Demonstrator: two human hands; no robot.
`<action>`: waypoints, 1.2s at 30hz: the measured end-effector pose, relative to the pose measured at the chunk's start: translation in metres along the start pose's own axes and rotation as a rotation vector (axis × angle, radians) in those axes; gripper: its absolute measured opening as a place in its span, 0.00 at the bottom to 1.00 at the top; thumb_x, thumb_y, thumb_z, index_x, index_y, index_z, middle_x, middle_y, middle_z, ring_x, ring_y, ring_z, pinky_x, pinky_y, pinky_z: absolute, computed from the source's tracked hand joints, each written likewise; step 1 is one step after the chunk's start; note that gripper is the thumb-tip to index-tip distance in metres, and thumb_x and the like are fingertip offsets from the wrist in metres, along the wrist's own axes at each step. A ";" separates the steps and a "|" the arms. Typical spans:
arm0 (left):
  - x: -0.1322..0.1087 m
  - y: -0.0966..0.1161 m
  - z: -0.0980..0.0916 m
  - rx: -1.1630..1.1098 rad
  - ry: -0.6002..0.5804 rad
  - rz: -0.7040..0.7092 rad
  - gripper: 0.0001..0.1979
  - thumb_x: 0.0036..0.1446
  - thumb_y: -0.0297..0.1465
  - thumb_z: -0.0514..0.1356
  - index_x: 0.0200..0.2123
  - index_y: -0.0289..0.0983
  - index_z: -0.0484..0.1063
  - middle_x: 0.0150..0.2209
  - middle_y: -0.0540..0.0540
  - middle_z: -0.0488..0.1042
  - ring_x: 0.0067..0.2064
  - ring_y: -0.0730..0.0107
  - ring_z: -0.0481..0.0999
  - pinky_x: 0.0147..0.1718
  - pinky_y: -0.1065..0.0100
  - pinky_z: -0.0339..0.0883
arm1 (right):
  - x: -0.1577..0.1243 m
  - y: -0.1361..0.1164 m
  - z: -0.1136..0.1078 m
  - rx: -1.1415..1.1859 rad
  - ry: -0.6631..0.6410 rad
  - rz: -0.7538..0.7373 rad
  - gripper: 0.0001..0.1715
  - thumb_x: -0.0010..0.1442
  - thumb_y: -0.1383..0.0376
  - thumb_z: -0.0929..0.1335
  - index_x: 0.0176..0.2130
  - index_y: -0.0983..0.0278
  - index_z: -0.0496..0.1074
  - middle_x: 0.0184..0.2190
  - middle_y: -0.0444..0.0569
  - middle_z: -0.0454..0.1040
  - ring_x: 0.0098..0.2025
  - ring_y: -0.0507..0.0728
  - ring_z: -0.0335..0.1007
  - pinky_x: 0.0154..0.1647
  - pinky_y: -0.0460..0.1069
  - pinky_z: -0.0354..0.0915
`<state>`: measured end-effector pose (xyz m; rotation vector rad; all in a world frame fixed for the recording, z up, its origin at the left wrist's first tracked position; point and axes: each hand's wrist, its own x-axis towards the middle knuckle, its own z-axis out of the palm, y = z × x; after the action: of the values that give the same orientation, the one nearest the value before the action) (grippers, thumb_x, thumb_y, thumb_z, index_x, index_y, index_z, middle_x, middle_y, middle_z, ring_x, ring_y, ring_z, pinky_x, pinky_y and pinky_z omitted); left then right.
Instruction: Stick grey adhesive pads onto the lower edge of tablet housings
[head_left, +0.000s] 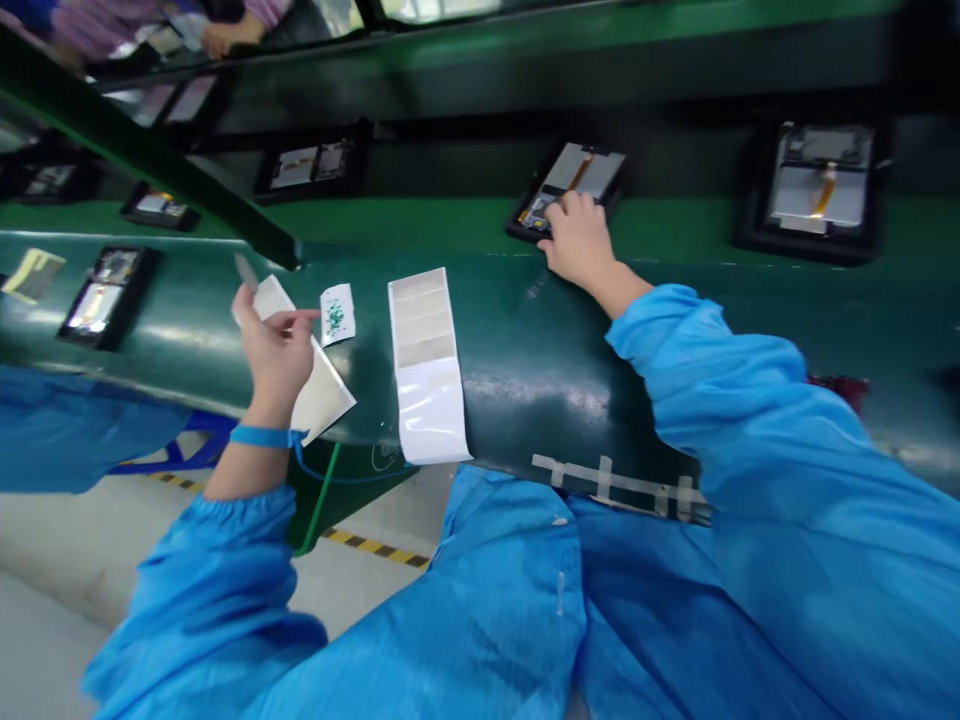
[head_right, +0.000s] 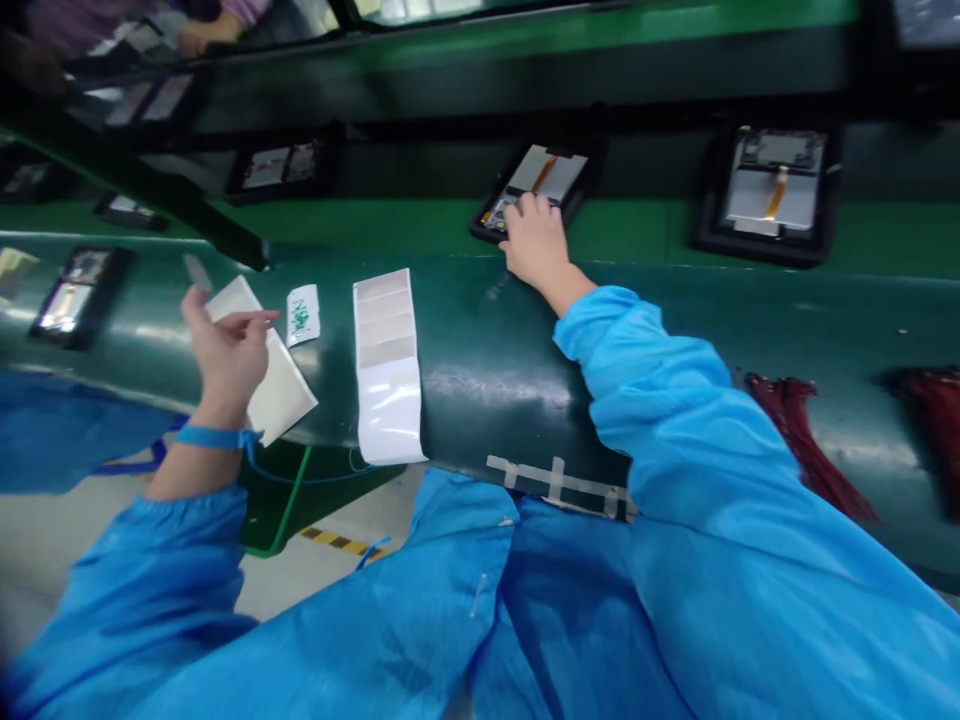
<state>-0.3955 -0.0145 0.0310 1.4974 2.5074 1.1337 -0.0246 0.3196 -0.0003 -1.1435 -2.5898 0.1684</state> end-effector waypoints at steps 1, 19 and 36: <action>-0.010 0.011 0.002 -0.024 0.045 0.001 0.40 0.64 0.33 0.63 0.72 0.43 0.45 0.44 0.49 0.83 0.40 0.64 0.79 0.39 0.60 0.68 | 0.002 -0.007 -0.001 -0.022 -0.001 0.017 0.26 0.74 0.62 0.69 0.64 0.77 0.72 0.65 0.73 0.69 0.68 0.79 0.63 0.65 0.73 0.62; -0.165 0.229 0.108 -0.570 -0.322 0.229 0.28 0.72 0.35 0.63 0.70 0.46 0.59 0.50 0.42 0.82 0.52 0.57 0.82 0.51 0.54 0.74 | -0.238 0.003 -0.107 -0.215 -0.112 -0.456 0.10 0.76 0.67 0.63 0.48 0.67 0.74 0.44 0.58 0.77 0.48 0.65 0.67 0.51 0.60 0.59; -0.182 0.284 0.122 -0.555 -0.703 0.409 0.13 0.71 0.30 0.62 0.56 0.42 0.79 0.37 0.49 0.80 0.39 0.64 0.80 0.42 0.61 0.75 | -0.322 -0.041 -0.117 1.008 0.161 0.445 0.13 0.70 0.57 0.73 0.36 0.61 0.74 0.30 0.43 0.75 0.32 0.53 0.68 0.34 0.50 0.64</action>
<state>-0.0366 -0.0044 0.0449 1.8289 1.3438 0.9719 0.1895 0.0529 0.0458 -1.1779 -1.6426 1.2362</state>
